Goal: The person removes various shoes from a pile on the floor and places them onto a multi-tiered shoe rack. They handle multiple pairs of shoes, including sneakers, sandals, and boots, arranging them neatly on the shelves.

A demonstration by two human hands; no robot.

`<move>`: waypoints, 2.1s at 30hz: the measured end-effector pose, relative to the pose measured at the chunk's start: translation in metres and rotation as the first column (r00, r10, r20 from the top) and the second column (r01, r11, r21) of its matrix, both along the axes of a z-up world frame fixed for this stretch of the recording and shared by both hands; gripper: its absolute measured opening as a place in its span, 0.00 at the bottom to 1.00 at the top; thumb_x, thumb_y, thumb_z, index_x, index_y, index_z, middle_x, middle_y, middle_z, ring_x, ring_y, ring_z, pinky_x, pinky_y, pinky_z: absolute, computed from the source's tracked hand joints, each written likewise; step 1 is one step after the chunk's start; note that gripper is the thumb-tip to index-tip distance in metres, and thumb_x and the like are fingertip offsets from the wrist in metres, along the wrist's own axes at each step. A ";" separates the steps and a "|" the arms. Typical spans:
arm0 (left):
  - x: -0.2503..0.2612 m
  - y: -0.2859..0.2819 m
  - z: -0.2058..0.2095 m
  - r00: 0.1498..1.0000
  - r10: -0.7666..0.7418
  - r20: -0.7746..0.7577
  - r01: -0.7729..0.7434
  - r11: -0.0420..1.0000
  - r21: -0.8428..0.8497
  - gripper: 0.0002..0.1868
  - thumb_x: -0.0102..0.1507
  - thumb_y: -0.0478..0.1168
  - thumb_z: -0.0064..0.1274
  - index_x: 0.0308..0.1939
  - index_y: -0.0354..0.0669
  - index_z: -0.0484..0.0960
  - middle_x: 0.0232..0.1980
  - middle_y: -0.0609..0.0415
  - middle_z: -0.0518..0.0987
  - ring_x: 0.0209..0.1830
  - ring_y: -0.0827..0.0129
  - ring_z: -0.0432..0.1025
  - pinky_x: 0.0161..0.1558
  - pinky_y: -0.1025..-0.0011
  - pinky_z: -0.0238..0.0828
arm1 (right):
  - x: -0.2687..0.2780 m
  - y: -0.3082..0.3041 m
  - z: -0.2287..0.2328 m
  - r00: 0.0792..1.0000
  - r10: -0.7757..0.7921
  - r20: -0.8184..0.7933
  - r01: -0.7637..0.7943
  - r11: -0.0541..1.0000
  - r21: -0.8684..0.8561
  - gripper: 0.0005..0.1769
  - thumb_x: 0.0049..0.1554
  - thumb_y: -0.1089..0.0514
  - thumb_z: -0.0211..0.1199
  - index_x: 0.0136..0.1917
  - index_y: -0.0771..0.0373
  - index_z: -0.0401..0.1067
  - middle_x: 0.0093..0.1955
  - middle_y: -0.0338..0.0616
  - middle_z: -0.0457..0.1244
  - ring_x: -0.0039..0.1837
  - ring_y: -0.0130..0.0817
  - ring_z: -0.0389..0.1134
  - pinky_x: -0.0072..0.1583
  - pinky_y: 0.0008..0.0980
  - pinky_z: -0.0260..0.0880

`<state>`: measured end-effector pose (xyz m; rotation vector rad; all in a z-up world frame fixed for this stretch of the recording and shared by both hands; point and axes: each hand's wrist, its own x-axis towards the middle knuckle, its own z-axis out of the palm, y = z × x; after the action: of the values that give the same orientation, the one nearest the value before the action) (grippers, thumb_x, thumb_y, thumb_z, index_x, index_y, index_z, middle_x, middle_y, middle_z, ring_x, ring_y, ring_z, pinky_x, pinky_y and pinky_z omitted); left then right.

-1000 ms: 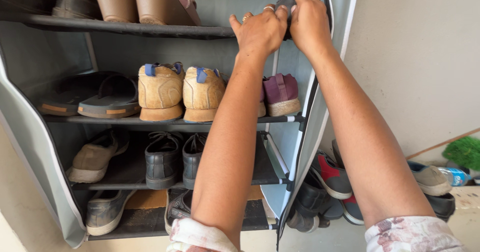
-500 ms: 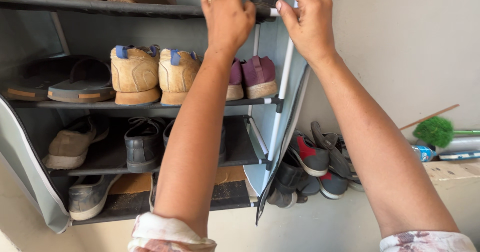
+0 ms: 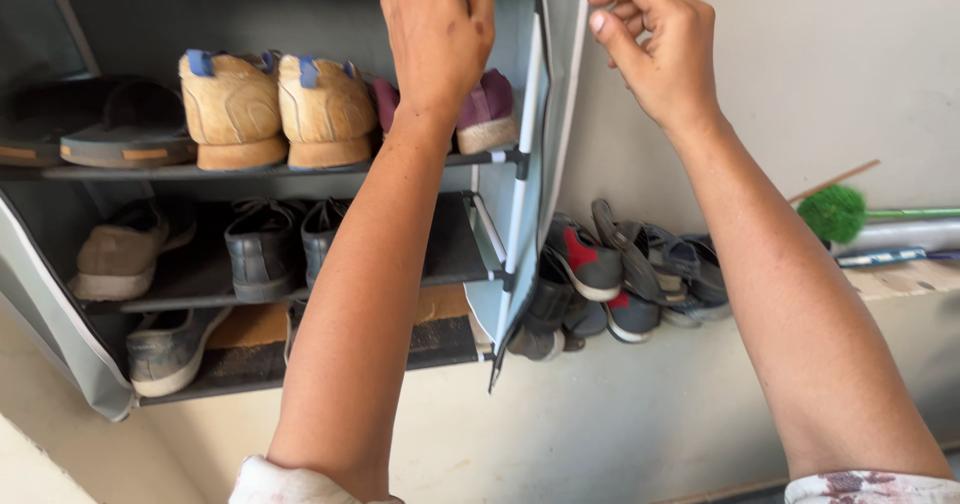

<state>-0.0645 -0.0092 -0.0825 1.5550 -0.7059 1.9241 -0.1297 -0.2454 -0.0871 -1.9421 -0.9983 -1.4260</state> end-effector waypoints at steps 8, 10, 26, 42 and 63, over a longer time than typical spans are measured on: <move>-0.038 -0.058 -0.021 0.984 -0.149 -0.098 0.153 0.987 0.038 0.07 0.63 0.36 0.54 0.41 0.36 0.80 0.40 0.41 0.79 0.44 0.45 0.72 0.51 0.48 0.66 | -0.033 -0.056 -0.037 0.973 -0.210 -0.101 0.205 0.977 -0.053 0.07 0.68 0.62 0.65 0.55 0.70 0.77 0.45 0.47 0.70 0.42 0.28 0.72 0.42 0.26 0.72; -0.051 -0.078 -0.033 0.972 -0.218 -0.085 0.221 0.975 0.034 0.07 0.61 0.35 0.53 0.42 0.39 0.80 0.44 0.43 0.79 0.48 0.46 0.72 0.53 0.51 0.67 | -0.045 -0.070 -0.046 0.953 -0.272 -0.134 0.266 0.962 -0.061 0.07 0.67 0.62 0.65 0.54 0.69 0.77 0.45 0.48 0.71 0.41 0.29 0.72 0.44 0.28 0.72; -0.091 -0.212 -0.122 0.825 -0.357 -0.437 0.427 0.902 0.069 0.10 0.59 0.34 0.53 0.45 0.42 0.81 0.45 0.45 0.80 0.48 0.48 0.75 0.51 0.54 0.75 | -0.104 -0.190 -0.134 0.771 -0.536 -0.345 0.553 0.831 -0.055 0.08 0.63 0.59 0.68 0.50 0.66 0.79 0.45 0.49 0.72 0.41 0.36 0.73 0.45 0.34 0.72; -0.048 -0.343 -0.236 0.558 -0.316 -0.767 0.532 0.846 0.039 0.13 0.60 0.36 0.53 0.48 0.42 0.80 0.47 0.41 0.81 0.46 0.42 0.76 0.47 0.51 0.76 | -0.076 -0.315 -0.244 0.594 -0.647 -0.478 0.746 0.666 0.026 0.10 0.60 0.53 0.68 0.50 0.62 0.79 0.44 0.48 0.72 0.42 0.42 0.74 0.47 0.41 0.72; 0.028 -0.469 -0.318 0.102 -0.088 -0.991 0.508 0.861 -0.024 0.31 0.64 0.49 0.54 0.65 0.35 0.68 0.53 0.31 0.80 0.56 0.39 0.75 0.57 0.51 0.73 | 0.025 -0.414 -0.375 0.580 -0.019 -0.814 0.662 0.594 0.458 0.15 0.60 0.57 0.64 0.55 0.71 0.75 0.48 0.52 0.71 0.45 0.36 0.76 0.43 0.34 0.80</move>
<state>-0.0364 -0.4780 -0.4002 2.1767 -0.6238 0.1219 -0.1046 -0.6590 -0.4620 -1.8122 0.4201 -0.7904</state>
